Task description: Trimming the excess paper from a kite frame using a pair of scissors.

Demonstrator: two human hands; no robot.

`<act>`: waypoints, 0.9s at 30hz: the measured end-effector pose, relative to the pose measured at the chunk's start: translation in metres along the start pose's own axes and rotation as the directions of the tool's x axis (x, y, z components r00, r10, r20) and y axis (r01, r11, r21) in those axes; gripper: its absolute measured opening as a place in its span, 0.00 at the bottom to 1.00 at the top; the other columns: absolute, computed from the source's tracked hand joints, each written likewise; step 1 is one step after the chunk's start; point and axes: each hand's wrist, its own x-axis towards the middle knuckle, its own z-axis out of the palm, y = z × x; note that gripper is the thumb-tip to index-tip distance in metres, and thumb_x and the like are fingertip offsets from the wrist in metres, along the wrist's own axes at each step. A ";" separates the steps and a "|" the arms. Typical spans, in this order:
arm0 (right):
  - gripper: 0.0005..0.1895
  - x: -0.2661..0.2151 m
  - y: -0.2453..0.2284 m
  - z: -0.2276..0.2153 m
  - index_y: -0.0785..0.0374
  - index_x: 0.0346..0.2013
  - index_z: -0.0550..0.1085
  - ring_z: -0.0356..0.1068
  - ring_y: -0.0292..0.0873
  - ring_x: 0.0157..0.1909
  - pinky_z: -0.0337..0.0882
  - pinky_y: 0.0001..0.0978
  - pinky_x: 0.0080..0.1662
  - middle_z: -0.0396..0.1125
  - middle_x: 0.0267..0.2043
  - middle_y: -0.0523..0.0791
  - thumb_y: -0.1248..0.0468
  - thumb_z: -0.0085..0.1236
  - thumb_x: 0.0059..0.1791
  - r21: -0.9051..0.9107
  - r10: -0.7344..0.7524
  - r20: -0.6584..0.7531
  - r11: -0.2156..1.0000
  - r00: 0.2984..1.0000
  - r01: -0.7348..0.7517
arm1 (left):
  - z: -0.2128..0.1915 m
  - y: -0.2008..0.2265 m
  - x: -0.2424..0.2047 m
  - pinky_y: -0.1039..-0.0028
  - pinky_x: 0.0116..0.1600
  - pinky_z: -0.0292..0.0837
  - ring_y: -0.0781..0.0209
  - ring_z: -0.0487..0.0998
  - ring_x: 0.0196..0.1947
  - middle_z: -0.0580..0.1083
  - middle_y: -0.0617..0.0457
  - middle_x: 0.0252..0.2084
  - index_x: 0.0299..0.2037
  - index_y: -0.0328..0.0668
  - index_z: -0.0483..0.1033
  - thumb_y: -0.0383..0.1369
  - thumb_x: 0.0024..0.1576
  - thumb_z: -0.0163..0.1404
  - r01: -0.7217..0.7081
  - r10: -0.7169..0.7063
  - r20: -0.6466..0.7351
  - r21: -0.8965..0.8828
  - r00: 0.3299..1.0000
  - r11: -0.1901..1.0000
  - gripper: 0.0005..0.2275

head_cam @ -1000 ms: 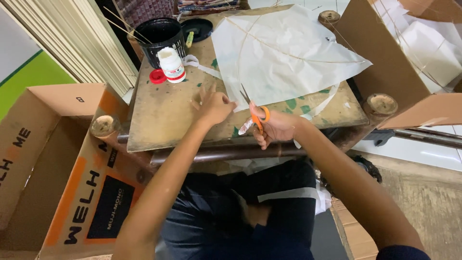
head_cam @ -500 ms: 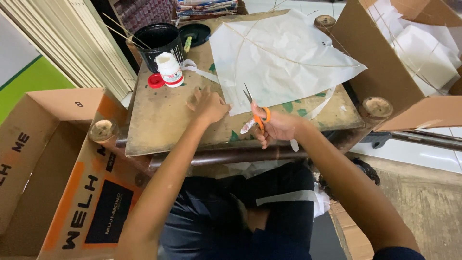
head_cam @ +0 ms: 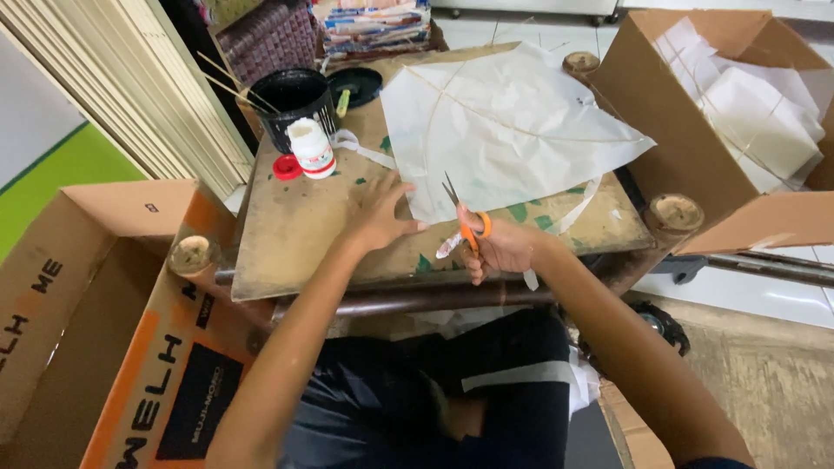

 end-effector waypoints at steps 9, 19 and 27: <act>0.49 -0.009 -0.008 0.007 0.63 0.18 0.69 0.70 0.45 0.27 0.78 0.42 0.43 0.61 0.19 0.46 0.16 0.35 0.41 0.009 -0.017 0.010 1.000 1.000 0.017 | 0.024 -0.017 0.016 0.55 0.69 0.61 0.52 0.62 0.71 0.68 0.56 0.67 0.38 0.56 0.78 0.36 0.61 0.53 -0.271 0.270 -0.234 0.027 0.934 0.962 0.02; 0.49 0.005 0.006 -0.006 0.64 0.18 0.70 0.70 0.47 0.27 0.78 0.45 0.43 0.61 0.20 0.48 0.18 0.38 0.42 0.031 -0.039 0.029 0.999 0.999 0.038 | 0.017 -0.015 0.020 0.60 0.53 0.75 0.47 0.78 0.50 0.72 0.52 0.54 0.40 0.52 0.75 0.34 0.62 0.53 -0.297 0.252 -0.282 -0.130 0.926 0.946 0.01; 0.50 0.010 0.012 -0.011 0.65 0.17 0.69 0.69 0.46 0.27 0.78 0.44 0.44 0.61 0.19 0.47 0.17 0.37 0.42 0.036 0.013 0.041 0.999 0.999 -0.015 | 0.001 0.013 0.010 0.69 0.56 0.78 0.50 0.79 0.53 0.67 0.38 0.66 0.53 0.42 0.79 0.30 0.57 0.57 0.097 -0.160 -0.025 -0.699 0.987 0.709 0.14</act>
